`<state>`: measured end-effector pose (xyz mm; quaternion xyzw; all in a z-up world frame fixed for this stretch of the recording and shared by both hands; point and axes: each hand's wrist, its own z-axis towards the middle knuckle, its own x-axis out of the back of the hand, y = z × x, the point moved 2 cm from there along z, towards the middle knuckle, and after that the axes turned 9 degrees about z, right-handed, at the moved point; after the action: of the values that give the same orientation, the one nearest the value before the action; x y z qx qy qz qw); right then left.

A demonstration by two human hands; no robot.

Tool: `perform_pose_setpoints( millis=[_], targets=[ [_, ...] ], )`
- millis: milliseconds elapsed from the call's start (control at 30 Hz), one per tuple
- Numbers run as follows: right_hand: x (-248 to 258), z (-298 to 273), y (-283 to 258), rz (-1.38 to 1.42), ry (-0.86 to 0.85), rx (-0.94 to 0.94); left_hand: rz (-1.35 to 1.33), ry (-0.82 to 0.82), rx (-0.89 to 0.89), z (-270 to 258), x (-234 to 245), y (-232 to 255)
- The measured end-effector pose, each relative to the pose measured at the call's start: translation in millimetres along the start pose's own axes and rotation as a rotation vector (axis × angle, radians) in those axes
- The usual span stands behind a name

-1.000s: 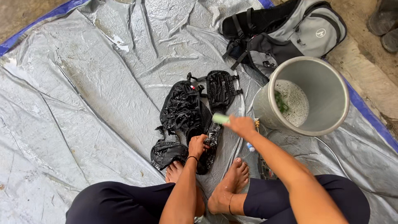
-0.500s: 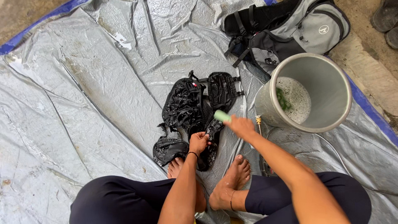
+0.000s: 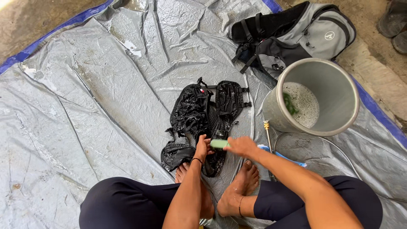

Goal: The person cleans a black mesh backpack using a green scrub brush and soapy water from a bucket, scrubbing the various panels and straps by hand.

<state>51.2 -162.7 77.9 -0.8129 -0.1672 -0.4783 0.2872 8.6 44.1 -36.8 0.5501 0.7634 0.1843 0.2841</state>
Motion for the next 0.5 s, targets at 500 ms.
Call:
perform_pose_setpoints(
  millis=[500],
  targets=[
    [20,12,-16,0.09,-0.176,-0.262,0.219,0.011,-0.044,-58,-17,47]
  ],
)
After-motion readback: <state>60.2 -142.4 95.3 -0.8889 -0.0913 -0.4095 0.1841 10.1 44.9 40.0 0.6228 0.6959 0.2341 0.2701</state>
